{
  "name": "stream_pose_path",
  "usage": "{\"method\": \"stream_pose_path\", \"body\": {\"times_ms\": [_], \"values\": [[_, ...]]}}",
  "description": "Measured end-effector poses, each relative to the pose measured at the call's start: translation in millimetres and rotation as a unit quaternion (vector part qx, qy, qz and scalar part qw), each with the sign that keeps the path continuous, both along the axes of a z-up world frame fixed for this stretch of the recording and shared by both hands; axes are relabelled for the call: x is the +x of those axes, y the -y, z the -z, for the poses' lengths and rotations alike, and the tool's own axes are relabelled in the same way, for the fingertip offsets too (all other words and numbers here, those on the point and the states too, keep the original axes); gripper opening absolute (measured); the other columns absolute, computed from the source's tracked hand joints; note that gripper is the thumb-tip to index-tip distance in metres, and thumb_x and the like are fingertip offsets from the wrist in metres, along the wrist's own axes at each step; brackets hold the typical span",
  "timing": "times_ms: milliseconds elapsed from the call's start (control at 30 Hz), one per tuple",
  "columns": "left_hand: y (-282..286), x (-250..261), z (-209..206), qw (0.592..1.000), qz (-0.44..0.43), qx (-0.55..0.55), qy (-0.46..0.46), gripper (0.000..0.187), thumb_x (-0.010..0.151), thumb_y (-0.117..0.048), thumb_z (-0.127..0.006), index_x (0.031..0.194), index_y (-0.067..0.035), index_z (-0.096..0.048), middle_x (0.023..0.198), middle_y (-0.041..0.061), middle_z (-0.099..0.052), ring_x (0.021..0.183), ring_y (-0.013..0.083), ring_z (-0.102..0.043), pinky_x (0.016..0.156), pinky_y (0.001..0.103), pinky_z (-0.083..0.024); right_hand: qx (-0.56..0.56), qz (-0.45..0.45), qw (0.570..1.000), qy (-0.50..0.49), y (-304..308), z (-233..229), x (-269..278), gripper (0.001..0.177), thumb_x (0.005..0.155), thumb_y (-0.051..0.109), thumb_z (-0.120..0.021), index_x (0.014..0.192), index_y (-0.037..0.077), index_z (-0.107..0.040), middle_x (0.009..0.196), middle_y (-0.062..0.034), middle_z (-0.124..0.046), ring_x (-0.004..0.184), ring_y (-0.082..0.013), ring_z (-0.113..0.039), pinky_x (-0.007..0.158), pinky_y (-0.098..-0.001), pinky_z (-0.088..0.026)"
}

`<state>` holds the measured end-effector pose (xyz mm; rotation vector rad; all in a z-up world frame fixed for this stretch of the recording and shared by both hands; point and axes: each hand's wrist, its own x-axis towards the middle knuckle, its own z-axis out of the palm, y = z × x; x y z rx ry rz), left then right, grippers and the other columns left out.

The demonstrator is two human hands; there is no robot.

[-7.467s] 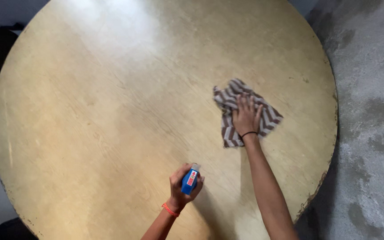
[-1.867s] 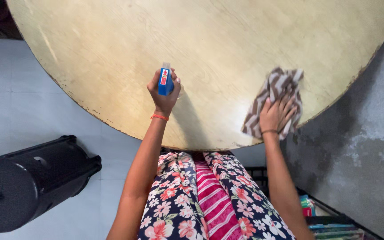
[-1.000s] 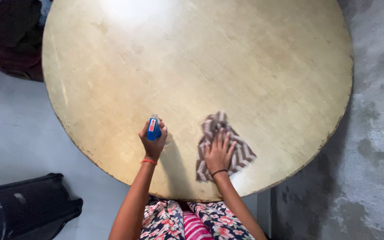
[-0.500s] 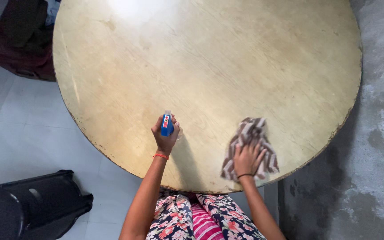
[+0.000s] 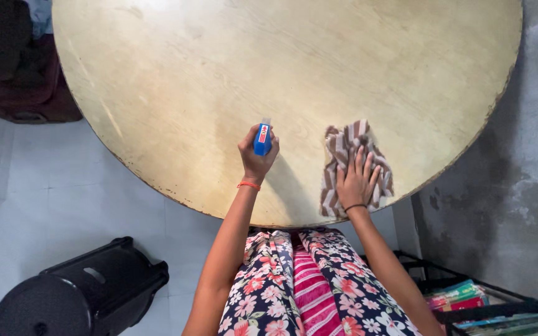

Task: The person cleans a large round wooden table by spraying a blue cleaning solution and wiping the surface with a striped cloth. The person moves around the table to clean different sections, including the edges and center, using circular and back-and-forth motions.

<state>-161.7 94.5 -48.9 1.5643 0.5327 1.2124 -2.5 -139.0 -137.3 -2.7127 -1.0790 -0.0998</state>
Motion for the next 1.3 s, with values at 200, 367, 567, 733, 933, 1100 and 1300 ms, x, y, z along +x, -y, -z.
{"method": "stream_pose_path", "body": {"times_ms": [200,367,567,733,933,1100,1300], "values": [[-3.1,-5.7,-8.6,0.998,0.049,-0.02,-0.02,0.026,0.085,-0.001,-0.073,0.109,0.001,-0.065,0.083,0.004,-0.068,0.076,0.0112,-0.067,0.075,0.027,-0.057,-0.132,-0.172,0.976,-0.012,-28.5,5.8,-124.9,0.065,0.101,0.048,-0.046,0.156,0.012,-0.043,0.167,-0.0098,-0.025,0.16,-0.0357,-0.008,0.123,-0.067,-0.004],[-10.3,-9.3,-10.2,0.995,0.097,0.025,-0.007,0.027,0.084,0.0,-0.072,0.109,0.002,-0.064,0.083,0.004,-0.068,0.077,0.0126,-0.068,0.076,0.028,-0.057,-0.103,-0.119,0.987,-0.042,-53.5,-5.3,-82.8,0.067,0.1,0.045,-0.046,0.162,0.026,-0.028,0.171,-0.0054,-0.016,0.157,-0.0319,-0.006,0.121,-0.0674,0.002],[-4.4,-10.7,-11.8,0.995,0.103,0.011,-0.011,0.024,0.085,0.002,-0.073,0.107,0.002,-0.064,0.085,0.005,-0.07,0.077,0.0133,-0.07,0.073,0.029,-0.058,-0.022,0.096,0.995,-0.013,47.9,-5.8,-44.1,0.069,0.102,0.047,-0.036,0.167,0.03,-0.02,0.175,0.0005,-0.006,0.161,-0.0347,0.0,0.125,-0.0645,0.006],[17.1,-20.6,-12.9,0.994,0.109,0.024,-0.013,0.025,0.084,0.002,-0.073,0.107,0.002,-0.064,0.082,0.004,-0.067,0.074,0.0128,-0.068,0.072,0.027,-0.056,-0.146,-0.003,0.987,-0.074,14.6,-0.5,-130.4,0.068,0.103,0.052,-0.04,0.163,0.024,-0.023,0.171,-0.0048,-0.001,0.156,-0.0377,0.002,0.117,-0.0727,0.003],[29.9,-23.3,-4.1,0.995,0.096,0.005,-0.006,0.027,0.083,0.003,-0.071,0.109,0.003,-0.064,0.084,0.003,-0.066,0.077,0.0112,-0.066,0.075,0.026,-0.056,-0.115,-0.16,0.98,0.001,-18.1,-0.2,-75.4,0.067,0.098,0.039,-0.051,0.16,0.037,-0.029,0.172,0.0017,-0.012,0.158,-0.0265,-0.008,0.121,-0.0702,-0.002],[37.8,-23.0,3.5,0.997,0.076,-0.027,0.019,0.026,0.086,0.007,-0.071,0.11,0.004,-0.062,0.088,0.004,-0.066,0.081,0.0104,-0.065,0.075,0.027,-0.058,-0.042,-0.006,0.999,0.007,45.4,2.3,42.0,0.078,0.089,0.033,-0.054,0.163,0.035,-0.028,0.173,-0.0011,-0.014,0.16,-0.03,-0.011,0.124,-0.0656,0.001],[46.4,-23.9,9.9,0.999,0.038,-0.034,0.014,0.028,0.086,0.009,-0.071,0.111,0.004,-0.062,0.089,0.004,-0.066,0.083,0.0099,-0.065,0.076,0.027,-0.058,-0.046,0.035,0.998,-0.008,69.4,13.6,8.8,0.061,0.107,0.051,-0.04,0.164,0.036,-0.023,0.174,-0.0096,-0.006,0.158,-0.038,-0.003,0.122,-0.065,0.005]]}}
